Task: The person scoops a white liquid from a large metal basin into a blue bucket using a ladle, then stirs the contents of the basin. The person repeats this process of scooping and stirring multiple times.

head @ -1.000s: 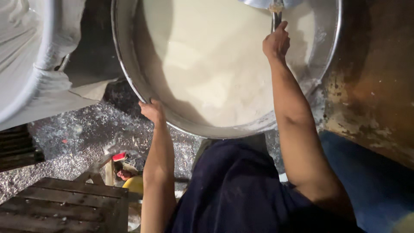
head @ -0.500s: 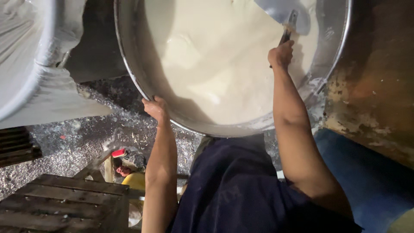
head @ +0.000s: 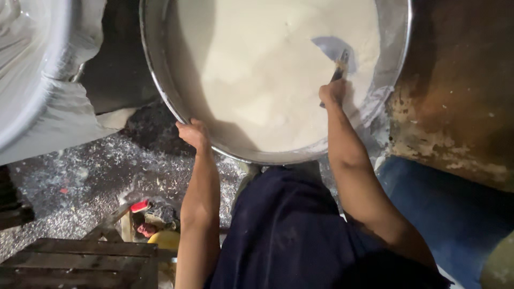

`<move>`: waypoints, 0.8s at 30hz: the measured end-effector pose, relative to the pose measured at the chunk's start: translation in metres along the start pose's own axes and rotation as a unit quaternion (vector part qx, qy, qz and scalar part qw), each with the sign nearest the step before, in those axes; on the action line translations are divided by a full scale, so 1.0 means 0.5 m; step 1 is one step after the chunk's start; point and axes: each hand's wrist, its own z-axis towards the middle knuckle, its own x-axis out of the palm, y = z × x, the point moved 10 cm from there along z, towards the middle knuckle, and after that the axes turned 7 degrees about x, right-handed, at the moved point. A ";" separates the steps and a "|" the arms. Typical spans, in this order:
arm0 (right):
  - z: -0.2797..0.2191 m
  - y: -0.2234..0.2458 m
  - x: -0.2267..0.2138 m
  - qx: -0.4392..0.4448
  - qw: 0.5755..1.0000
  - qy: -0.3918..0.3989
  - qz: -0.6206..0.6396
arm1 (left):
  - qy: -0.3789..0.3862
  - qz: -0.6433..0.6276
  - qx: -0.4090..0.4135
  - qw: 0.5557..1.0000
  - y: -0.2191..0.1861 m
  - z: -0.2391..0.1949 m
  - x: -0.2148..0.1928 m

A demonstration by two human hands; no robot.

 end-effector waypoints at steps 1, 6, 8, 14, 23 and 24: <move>-0.008 -0.015 0.008 0.013 1.000 0.005 0.010 | 0.002 -0.005 -0.002 1.000 0.004 0.001 0.005; -0.060 -0.073 0.036 0.063 0.997 0.014 0.045 | 0.002 0.007 0.010 1.000 0.030 0.008 0.023; -0.082 -0.089 0.036 0.066 0.997 -0.012 0.033 | 0.020 0.005 0.014 1.000 0.040 0.011 0.040; -0.149 -0.127 0.063 0.072 0.994 -0.035 0.067 | 0.000 -0.014 0.013 1.000 0.054 0.017 0.052; -0.229 -0.177 0.156 0.145 0.947 0.052 0.282 | 0.015 -0.035 0.005 0.999 0.039 0.013 0.048; -0.237 -0.177 0.170 0.152 0.937 0.067 0.306 | 0.014 -0.042 0.009 0.999 0.037 0.015 0.049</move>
